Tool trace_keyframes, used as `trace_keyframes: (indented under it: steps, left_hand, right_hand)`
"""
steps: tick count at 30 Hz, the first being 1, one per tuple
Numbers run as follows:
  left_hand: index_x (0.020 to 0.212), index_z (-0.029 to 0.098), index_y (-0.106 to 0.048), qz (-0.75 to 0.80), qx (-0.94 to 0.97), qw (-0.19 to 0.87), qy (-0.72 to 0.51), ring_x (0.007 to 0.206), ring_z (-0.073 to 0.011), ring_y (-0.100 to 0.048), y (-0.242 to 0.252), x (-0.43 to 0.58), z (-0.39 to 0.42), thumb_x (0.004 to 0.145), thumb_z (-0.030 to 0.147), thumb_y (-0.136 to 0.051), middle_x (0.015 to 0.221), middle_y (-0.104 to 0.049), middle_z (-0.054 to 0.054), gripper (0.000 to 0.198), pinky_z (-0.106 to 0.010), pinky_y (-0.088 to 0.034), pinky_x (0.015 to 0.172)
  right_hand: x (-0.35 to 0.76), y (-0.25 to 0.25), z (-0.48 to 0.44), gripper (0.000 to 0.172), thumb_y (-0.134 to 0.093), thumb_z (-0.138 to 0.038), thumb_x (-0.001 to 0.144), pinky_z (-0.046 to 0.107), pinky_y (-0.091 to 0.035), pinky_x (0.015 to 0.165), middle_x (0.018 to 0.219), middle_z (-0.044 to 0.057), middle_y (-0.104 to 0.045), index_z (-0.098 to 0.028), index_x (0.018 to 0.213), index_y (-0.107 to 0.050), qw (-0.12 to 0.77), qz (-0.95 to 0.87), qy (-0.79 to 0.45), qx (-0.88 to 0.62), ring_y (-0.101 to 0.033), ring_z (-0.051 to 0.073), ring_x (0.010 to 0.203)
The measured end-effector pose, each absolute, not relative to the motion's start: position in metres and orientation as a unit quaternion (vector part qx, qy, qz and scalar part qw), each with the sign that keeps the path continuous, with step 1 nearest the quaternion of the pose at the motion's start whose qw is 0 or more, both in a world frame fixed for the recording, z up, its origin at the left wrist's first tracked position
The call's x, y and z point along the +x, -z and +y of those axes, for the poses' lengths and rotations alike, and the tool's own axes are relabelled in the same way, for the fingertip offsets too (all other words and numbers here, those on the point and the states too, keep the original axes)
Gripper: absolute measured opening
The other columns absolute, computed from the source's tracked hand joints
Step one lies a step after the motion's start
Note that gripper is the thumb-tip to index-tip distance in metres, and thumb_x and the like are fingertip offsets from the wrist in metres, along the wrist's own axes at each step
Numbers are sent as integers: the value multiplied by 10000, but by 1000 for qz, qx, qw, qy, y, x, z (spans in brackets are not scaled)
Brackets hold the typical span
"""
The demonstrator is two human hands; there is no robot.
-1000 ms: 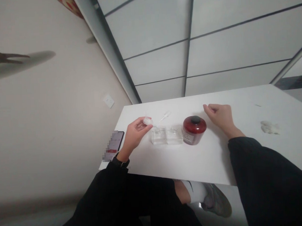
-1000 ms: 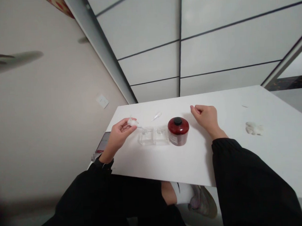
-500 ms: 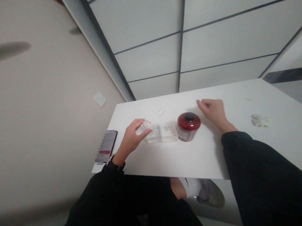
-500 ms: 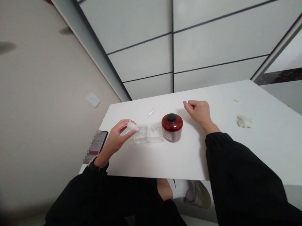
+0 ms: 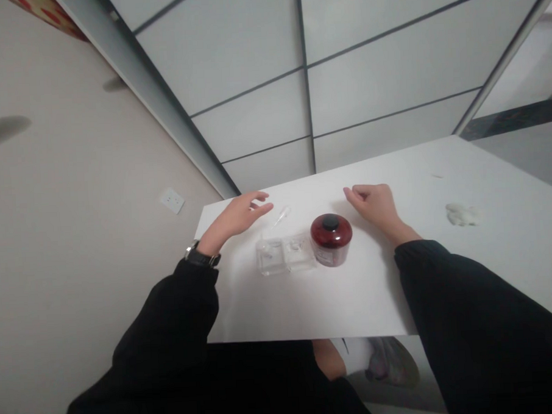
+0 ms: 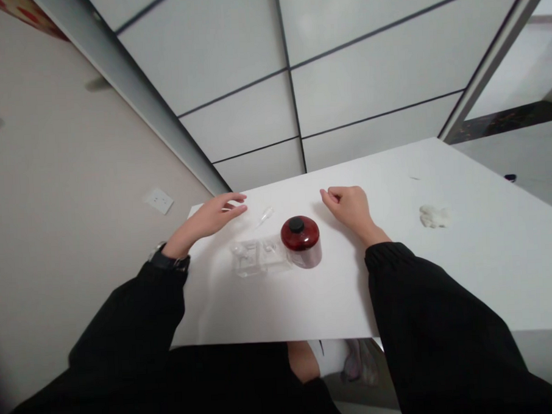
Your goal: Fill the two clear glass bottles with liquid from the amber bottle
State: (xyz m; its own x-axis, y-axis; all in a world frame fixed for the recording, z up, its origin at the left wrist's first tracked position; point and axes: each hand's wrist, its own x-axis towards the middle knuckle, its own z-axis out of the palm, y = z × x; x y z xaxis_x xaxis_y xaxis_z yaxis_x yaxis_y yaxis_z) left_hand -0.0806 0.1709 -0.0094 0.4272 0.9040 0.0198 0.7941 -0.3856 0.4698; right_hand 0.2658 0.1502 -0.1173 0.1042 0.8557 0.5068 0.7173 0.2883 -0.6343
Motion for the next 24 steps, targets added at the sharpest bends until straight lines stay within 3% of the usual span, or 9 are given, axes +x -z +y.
trace_keyframes:
  steps: [3, 7, 9, 13, 16, 18, 21, 24]
  left_hand:
    - [1165, 190, -744, 516, 836, 184, -43, 1070, -282, -736, 29, -41, 221, 912, 438, -823, 1128, -783, -117, 363, -428, -578, 1019]
    - [1291, 171, -674, 505, 843, 182, 29, 1118, -248, -709, 52, -5, 251, 1035, 399, -698, 1307, -696, -105, 343, -475, -621, 964]
    - [1261, 176, -686, 497, 847, 186, 28, 1087, -235, -712, 49, 0, 253, 1037, 389, -695, 1280, -705, -99, 310, -454, -625, 946]
    - [1088, 179, -756, 490, 850, 187, -57, 938, -218, -727, 11, -14, 234, 925, 294, -783, 1043, -761, -57, 201, -368, -596, 898]
    - [1251, 211, -694, 482, 843, 187, -150, 940, -201, -733, -23, -34, 194, 959, 339, -702, 1171, -745, -63, 319, -343, -600, 880]
    - [1197, 226, -705, 460, 827, 225, -231, 920, -193, -737, -36, -44, 159, 927, 374, -734, 1219, -733, -59, 310, -349, -610, 883]
    - [1114, 245, -726, 442, 797, 299, -282, 795, -175, -728, -41, -50, 113, 880, 381, -787, 1103, -750, -35, 279, -354, -631, 837]
    - [1053, 251, -736, 447, 792, 288, -301, 841, -187, -732, -36, -48, 89, 864, 337, -811, 1027, -754, -21, 221, -366, -638, 894]
  right_hand:
    - [266, 118, 150, 488, -495, -456, 908, 349, -210, 584, 507, -35, -237, -252, 553, -231, 451, -661, -80, -594, -231, 127, 524]
    - [269, 121, 153, 496, -499, -460, 923, 345, -214, 588, 503, -35, -261, -251, 556, -239, 449, -656, -82, -601, -235, 129, 532]
    - [270, 123, 155, 494, -507, -444, 927, 345, -217, 594, 501, -33, -279, -249, 560, -240, 448, -652, -84, -606, -233, 132, 543]
    - [270, 124, 156, 490, -519, -422, 927, 348, -214, 596, 500, -31, -290, -248, 562, -243, 448, -648, -88, -610, -231, 134, 552]
    - [269, 124, 156, 492, -517, -427, 925, 347, -211, 594, 505, -34, -271, -248, 563, -236, 454, -647, -92, -606, -228, 132, 553]
    - [269, 123, 155, 494, -514, -430, 926, 345, -215, 595, 511, -37, -256, -248, 565, -229, 459, -646, -93, -603, -232, 131, 553]
    - [268, 123, 154, 492, -518, -419, 921, 348, -214, 599, 512, -38, -241, -250, 565, -223, 465, -644, -95, -600, -232, 131, 554]
    - [268, 122, 153, 488, -528, -399, 908, 352, -208, 598, 511, -40, -231, -253, 559, -219, 470, -642, -96, -598, -228, 130, 547]
